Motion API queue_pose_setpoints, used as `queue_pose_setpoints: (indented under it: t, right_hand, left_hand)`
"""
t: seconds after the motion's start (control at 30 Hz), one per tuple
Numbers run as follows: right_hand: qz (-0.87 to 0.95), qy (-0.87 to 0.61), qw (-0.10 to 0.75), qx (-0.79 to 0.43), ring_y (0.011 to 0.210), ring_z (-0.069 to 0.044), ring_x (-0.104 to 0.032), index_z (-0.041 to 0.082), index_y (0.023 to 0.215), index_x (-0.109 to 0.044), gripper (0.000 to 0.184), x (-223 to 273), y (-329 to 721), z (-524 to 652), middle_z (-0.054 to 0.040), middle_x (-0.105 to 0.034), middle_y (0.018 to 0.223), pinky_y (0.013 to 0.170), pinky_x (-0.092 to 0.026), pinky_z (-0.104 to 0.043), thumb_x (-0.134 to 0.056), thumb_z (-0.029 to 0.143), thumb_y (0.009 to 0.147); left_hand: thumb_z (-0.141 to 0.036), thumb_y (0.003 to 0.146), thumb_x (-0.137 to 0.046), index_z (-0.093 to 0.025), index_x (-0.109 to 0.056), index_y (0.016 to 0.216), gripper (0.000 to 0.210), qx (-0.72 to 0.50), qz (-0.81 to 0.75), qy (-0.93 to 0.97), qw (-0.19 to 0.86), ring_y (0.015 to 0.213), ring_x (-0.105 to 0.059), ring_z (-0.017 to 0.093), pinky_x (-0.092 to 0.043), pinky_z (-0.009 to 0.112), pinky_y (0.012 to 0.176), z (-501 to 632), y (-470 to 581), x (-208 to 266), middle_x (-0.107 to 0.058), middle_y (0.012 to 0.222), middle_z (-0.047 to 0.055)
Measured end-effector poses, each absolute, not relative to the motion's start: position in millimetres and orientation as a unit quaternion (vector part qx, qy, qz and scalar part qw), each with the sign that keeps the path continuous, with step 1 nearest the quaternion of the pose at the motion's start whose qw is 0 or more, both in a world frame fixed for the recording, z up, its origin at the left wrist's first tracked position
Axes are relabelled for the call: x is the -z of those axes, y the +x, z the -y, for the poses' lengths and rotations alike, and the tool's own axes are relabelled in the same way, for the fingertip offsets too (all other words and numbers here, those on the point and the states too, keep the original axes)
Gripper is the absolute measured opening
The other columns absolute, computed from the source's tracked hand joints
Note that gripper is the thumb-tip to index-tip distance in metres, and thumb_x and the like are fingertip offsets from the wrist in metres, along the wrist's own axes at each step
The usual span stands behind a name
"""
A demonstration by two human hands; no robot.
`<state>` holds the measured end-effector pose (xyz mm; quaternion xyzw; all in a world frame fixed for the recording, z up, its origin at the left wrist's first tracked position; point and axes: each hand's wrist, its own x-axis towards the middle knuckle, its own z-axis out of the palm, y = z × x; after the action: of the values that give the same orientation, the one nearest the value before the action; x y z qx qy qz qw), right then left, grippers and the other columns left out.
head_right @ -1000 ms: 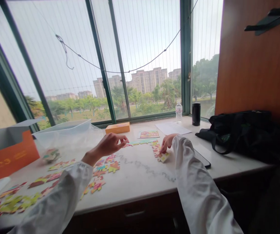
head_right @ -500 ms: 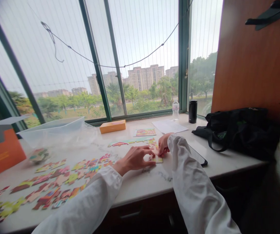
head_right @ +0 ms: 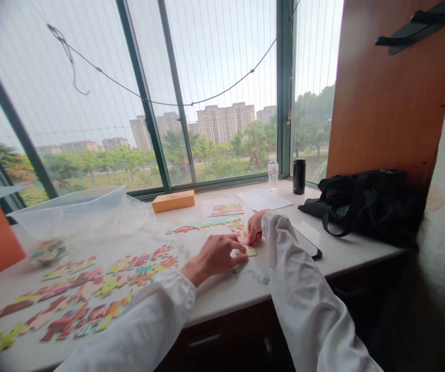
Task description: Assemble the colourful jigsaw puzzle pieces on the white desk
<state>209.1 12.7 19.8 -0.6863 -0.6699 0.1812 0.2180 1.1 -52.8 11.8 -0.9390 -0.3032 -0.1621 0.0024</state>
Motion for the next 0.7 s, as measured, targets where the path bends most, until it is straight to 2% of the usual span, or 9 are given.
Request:
queue_pose_setpoints:
  t: [0.1, 0.27, 0.5, 0.7]
  right_hand:
    - [0.669, -0.691, 0.182, -0.206, 0.065, -0.014, -0.054, 0.013, 0.07, -0.069, 0.04, -26, 209, -15, -0.0041, -0.066, 0.059, 0.059, -0.039, -0.023, -0.073, 0.052, 0.073]
    - [0.685, -0.664, 0.003, -0.299, 0.06, -0.013, -0.051, 0.013, 0.067, -0.071, 0.03, -42, 211, -18, -0.0025, -0.066, 0.056, 0.057, -0.039, -0.023, -0.082, 0.041, 0.064]
    - [0.703, -0.648, -0.063, -0.287, 0.057, -0.012, -0.046, 0.015, 0.059, -0.07, 0.022, -45, 209, -18, 0.0005, -0.063, 0.055, 0.056, -0.035, -0.023, -0.08, 0.033, 0.065]
    - [0.716, -0.625, -0.084, -0.298, 0.062, -0.011, -0.044, 0.015, 0.062, -0.069, 0.022, -46, 208, -22, 0.0023, -0.062, 0.058, 0.059, -0.034, -0.023, -0.08, 0.034, 0.064]
  left_hand:
    - [-0.051, 0.086, -0.058, -0.034, -0.076, 0.096, 0.027, 0.163, 0.304, -0.939, 0.003, 0.09, -0.067, 0.021, -0.05, 0.032, 0.076, 53, 0, -12, -0.071, 0.107, 0.001]
    - [-0.055, 0.081, -0.061, -0.033, -0.073, 0.1, 0.031, 0.184, 0.331, -0.926, 0.013, 0.09, -0.067, 0.022, -0.05, 0.033, 0.076, 55, -1, -12, -0.068, 0.116, 0.001]
    - [-0.058, 0.081, -0.058, -0.031, -0.075, 0.091, 0.033, 0.175, 0.354, -0.919, 0.015, 0.081, -0.066, 0.021, -0.049, 0.033, 0.072, 53, 0, -9, -0.07, 0.099, 0.003]
    - [-0.059, 0.081, -0.058, -0.028, -0.074, 0.094, 0.037, 0.163, 0.371, -0.914, 0.026, 0.083, -0.066, 0.022, -0.049, 0.033, 0.072, 54, 1, -8, -0.07, 0.1, 0.005]
